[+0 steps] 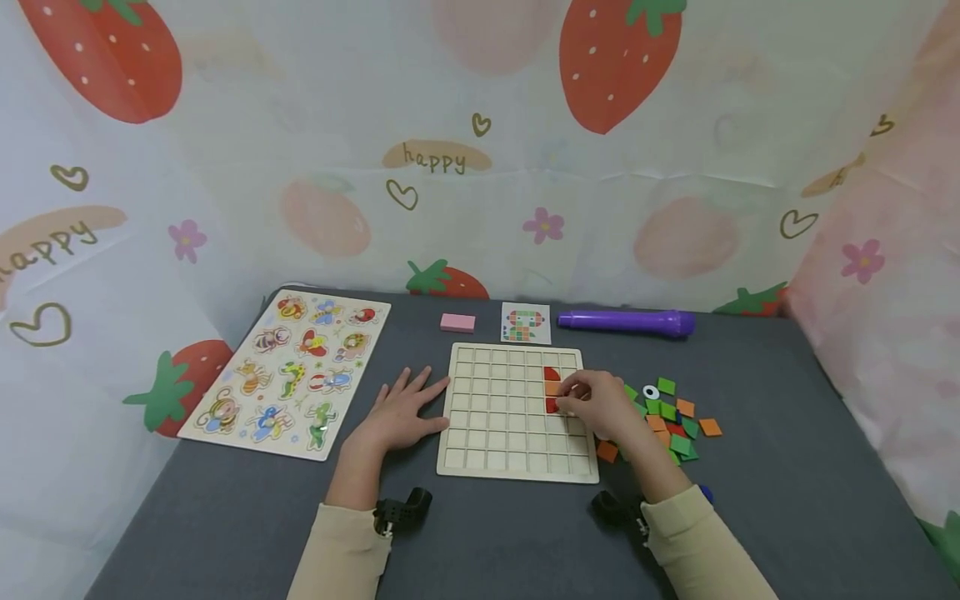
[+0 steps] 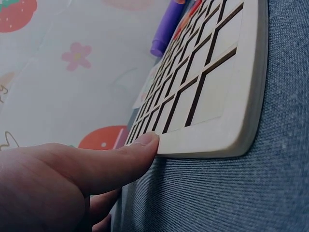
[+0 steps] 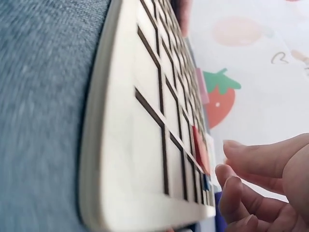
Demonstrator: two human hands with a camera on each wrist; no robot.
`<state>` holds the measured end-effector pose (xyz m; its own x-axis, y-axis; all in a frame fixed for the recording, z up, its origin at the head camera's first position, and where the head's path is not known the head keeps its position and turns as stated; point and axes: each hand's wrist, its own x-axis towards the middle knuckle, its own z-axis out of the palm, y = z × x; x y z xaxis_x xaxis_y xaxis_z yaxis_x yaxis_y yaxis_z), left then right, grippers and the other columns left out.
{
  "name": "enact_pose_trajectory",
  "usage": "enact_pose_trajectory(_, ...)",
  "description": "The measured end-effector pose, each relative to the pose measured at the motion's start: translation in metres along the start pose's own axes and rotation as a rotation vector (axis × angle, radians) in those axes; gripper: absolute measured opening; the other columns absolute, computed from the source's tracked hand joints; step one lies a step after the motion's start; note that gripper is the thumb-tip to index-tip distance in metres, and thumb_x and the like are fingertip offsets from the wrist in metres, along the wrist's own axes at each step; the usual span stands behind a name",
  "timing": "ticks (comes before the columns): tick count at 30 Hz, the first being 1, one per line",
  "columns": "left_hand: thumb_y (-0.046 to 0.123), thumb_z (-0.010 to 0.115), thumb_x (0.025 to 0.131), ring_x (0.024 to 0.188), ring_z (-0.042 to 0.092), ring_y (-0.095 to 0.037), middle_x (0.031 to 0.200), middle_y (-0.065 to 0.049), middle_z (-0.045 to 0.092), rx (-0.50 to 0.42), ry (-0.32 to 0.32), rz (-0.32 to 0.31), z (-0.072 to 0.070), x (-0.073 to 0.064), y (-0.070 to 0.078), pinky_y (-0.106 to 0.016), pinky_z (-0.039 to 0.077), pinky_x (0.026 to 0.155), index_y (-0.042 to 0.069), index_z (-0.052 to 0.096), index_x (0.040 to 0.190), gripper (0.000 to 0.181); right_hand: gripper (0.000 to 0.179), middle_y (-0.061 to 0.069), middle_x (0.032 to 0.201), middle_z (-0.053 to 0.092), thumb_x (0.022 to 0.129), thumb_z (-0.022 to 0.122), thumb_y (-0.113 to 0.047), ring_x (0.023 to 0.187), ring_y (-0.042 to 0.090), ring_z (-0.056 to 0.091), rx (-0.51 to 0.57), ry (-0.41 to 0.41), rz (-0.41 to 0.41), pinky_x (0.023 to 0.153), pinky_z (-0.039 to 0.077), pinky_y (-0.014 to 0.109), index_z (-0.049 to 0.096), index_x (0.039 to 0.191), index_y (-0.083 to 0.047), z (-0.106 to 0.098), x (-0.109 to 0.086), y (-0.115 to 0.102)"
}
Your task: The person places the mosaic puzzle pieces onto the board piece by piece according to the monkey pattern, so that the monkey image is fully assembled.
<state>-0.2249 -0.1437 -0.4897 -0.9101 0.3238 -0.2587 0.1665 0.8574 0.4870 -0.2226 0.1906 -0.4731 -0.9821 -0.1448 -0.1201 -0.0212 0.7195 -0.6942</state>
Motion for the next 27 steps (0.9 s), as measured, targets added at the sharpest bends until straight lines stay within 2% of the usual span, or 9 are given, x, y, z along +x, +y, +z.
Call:
enact_pose_trajectory(5,0.043,0.065,0.097,0.157,0.0,-0.039,0.17,-0.009,0.015,-0.001,0.008,0.001,0.0,0.0,0.0,-0.065,0.002,0.123,0.027,0.031,0.16,0.073,0.028,0.006,0.092,0.072,0.093,0.074,-0.023,0.082,0.02,0.065,-0.044,0.049,-0.012,0.069,0.054,0.034,0.072,0.116,-0.008,-0.013,-0.004,0.007)
enact_pose_trajectory(18,0.043,0.064,0.097,0.157,0.0,-0.039,0.17,-0.01,0.016,-0.005,-0.002,0.007,-0.002,-0.002,0.001,-0.065,0.001,0.122,0.027,0.032,0.16,0.073,0.03,0.008,0.097,0.071,0.095,0.072,-0.024,0.086,0.022,0.065,-0.087,0.089,0.042,0.063,0.05,0.032,0.07,0.12,-0.008,-0.047,-0.024,0.042)
enact_pose_trajectory(24,0.043,0.064,0.097,0.157,-0.001,-0.04,0.17,-0.01,0.015,-0.008,-0.004,0.006,-0.003,-0.001,0.001,-0.066,0.001,0.122,0.027,0.032,0.16,0.073,0.033,0.013,0.101,0.072,0.096,0.071,-0.025,0.075,0.02,0.064,-0.074,0.091,0.066,0.061,0.049,0.033,0.07,0.122,-0.006,-0.057,-0.032,0.054)
enact_pose_trajectory(27,0.043,0.064,0.097,0.157,-0.001,-0.04,0.17,-0.01,0.015,-0.01,-0.003,0.009,-0.002,-0.001,0.001,-0.066,0.001,0.122,0.027,0.032,0.16,0.073,0.034,0.014,0.101,0.071,0.096,0.071,-0.026,0.074,0.02,0.062,-0.076,0.088,0.082,0.06,0.048,0.033,0.069,0.122,-0.004,-0.059,-0.035,0.06)
